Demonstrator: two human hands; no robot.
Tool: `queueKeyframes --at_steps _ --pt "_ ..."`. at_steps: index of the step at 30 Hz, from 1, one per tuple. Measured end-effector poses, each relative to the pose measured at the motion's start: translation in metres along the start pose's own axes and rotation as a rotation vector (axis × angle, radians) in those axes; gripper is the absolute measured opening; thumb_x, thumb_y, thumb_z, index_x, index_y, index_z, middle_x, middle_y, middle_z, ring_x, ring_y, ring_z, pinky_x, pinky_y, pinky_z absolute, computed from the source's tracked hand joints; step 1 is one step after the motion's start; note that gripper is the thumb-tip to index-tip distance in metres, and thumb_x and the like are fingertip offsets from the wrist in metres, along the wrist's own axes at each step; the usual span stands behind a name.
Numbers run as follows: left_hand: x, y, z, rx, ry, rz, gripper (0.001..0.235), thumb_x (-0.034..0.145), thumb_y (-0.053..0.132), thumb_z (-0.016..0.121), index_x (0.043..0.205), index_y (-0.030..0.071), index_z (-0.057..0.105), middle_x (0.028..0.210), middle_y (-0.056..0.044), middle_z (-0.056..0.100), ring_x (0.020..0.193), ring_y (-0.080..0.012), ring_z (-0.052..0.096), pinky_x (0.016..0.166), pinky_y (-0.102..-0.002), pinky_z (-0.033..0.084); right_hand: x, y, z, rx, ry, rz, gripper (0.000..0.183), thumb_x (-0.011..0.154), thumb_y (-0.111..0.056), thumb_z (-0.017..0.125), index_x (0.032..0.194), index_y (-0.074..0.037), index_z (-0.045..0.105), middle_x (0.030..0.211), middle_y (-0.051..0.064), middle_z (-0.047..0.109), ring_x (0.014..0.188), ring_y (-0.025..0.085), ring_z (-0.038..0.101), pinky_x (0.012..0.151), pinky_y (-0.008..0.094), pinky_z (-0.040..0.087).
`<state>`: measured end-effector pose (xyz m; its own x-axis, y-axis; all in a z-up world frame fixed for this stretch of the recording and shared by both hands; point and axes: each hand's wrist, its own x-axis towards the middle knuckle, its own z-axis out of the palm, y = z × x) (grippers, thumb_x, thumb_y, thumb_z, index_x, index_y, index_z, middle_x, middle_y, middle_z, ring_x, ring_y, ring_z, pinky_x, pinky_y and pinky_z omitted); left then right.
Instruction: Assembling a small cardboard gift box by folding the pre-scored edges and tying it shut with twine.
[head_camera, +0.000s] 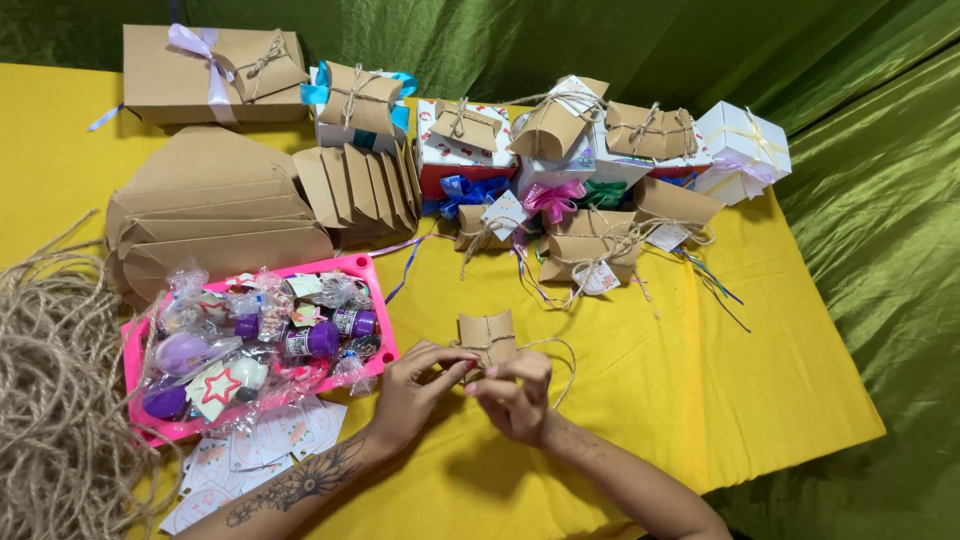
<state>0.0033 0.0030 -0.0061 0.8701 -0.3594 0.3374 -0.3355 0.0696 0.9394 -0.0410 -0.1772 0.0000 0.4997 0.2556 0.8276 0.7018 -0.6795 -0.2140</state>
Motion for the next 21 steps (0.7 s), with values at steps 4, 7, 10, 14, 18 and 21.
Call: queueKeyframes --at_steps 4,7,10,14,18,21 --pt "0.001 -0.002 -0.002 -0.006 -0.05 0.066 0.017 0.089 0.004 0.074 0.106 0.01 0.075 0.104 -0.004 0.078 0.097 -0.017 0.07 0.087 -0.03 0.056 0.044 -0.053 0.011 0.063 -0.249 -0.323 0.025 0.108 -0.018 0.054 0.118 -0.013 0.077 0.106 0.004 0.069 0.1 0.019 0.061 0.093 0.036 0.05" --pt "0.002 -0.005 0.003 0.052 -0.022 0.107 0.011 0.094 0.015 0.071 0.104 0.011 0.075 0.102 -0.003 0.079 0.095 -0.0169 0.07 0.088 -0.029 0.053 0.068 -0.085 0.033 0.194 -0.455 -0.335 0.028 0.112 -0.009 0.044 0.122 0.0 0.069 0.118 0.015 0.071 0.099 0.027 0.07 0.087 0.038 0.057" --pt "0.001 -0.018 0.01 0.05 0.044 0.171 0.011 0.094 0.015 0.074 0.104 0.012 0.078 0.096 -0.004 0.08 0.086 -0.0158 0.071 0.077 -0.027 0.054 0.072 -0.097 0.075 0.141 -0.587 -0.273 0.01 0.106 0.003 0.058 0.098 -0.002 0.062 0.086 0.008 0.059 0.079 0.026 0.055 0.07 0.037 0.045" --pt "-0.002 -0.023 0.009 0.046 0.024 0.187 0.012 0.095 0.015 0.073 0.105 0.013 0.078 0.098 -0.004 0.08 0.088 -0.0156 0.071 0.078 -0.027 0.054 0.067 -0.102 0.112 -0.014 -0.712 -0.336 0.031 0.096 0.003 0.063 0.127 -0.002 0.065 0.109 0.008 0.069 0.085 0.018 0.067 0.054 0.03 0.05" --pt "-0.001 -0.019 0.008 0.057 -0.007 0.206 0.012 0.094 0.015 0.073 0.105 0.012 0.078 0.099 -0.004 0.079 0.086 -0.015 0.069 0.075 -0.026 0.053 0.065 -0.105 0.127 -0.114 -0.716 -0.285 0.02 0.092 0.002 0.06 0.111 -0.002 0.066 0.075 0.003 0.065 0.061 0.02 0.065 0.04 0.035 0.04" --pt "-0.001 -0.023 0.008 0.064 -0.01 0.222 0.012 0.094 0.016 0.074 0.105 0.013 0.078 0.099 -0.003 0.079 0.086 -0.0141 0.069 0.075 -0.025 0.053 0.066 -0.1 0.13 -0.059 -0.813 -0.316 0.018 0.09 0.007 0.064 0.106 0.002 0.065 0.067 0.002 0.066 0.056 0.021 0.063 0.037 0.036 0.039"
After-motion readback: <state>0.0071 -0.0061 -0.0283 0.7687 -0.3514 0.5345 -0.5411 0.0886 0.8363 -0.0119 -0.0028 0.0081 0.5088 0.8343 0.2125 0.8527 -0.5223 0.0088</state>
